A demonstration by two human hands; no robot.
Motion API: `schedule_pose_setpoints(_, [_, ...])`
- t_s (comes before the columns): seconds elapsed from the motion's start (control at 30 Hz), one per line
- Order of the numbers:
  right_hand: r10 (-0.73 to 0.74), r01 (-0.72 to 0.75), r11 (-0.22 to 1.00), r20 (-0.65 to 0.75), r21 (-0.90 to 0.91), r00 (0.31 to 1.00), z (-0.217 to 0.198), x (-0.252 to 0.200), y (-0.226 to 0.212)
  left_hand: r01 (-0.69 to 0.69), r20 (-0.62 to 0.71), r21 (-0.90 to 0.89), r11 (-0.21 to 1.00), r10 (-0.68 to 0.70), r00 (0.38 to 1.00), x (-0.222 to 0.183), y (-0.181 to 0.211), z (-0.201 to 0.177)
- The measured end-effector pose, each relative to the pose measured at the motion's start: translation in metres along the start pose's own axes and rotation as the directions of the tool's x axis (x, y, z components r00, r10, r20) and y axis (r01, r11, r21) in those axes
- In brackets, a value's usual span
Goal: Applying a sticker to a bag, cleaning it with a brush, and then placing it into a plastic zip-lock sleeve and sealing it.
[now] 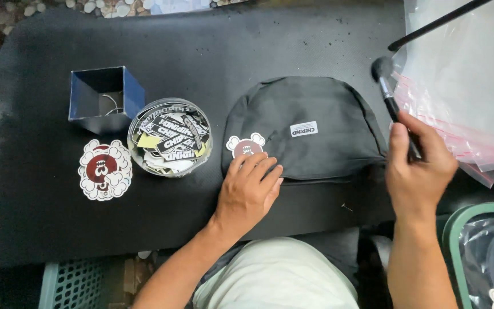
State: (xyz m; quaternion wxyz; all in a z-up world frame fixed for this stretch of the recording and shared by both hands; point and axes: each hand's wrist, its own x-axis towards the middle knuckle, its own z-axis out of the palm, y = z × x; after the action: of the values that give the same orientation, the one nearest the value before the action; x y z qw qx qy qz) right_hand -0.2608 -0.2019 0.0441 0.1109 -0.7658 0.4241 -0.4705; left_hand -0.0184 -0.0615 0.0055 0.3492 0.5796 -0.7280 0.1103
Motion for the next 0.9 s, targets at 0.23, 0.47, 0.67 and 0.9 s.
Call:
schedule_pose_setpoints(0.23, [0.361, -0.412, 0.874, 0.221, 0.259, 0.906, -0.052, -0.029, -0.001, 0.041, 0.001, -0.06, 0.997, -0.041, 0.999, 0.023, 0.003, -0.011])
schedule_pose_setpoints(0.47, [0.275, -0.266, 0.96, -0.102, 0.087, 0.956, -0.054, -0.033, 0.02, 0.0, 0.112, 0.012, 1.0, -0.001, 0.994, 0.009, 0.0, -0.015])
schedule_pose_setpoints(0.67, [0.102, -0.104, 0.994, 0.041, 0.034, 0.994, -0.035, -0.025, -0.013, 0.151, 0.135, 0.1, 0.984, -0.164, 0.977, -0.027, -0.002, -0.015])
schedule_pose_setpoints(0.9, [-0.247, 0.247, 0.969, 0.061, 0.012, 0.967, 0.02, -0.001, -0.022, 0.211, 0.045, 0.049, 0.976, -0.213, 0.976, -0.039, -0.001, -0.007])
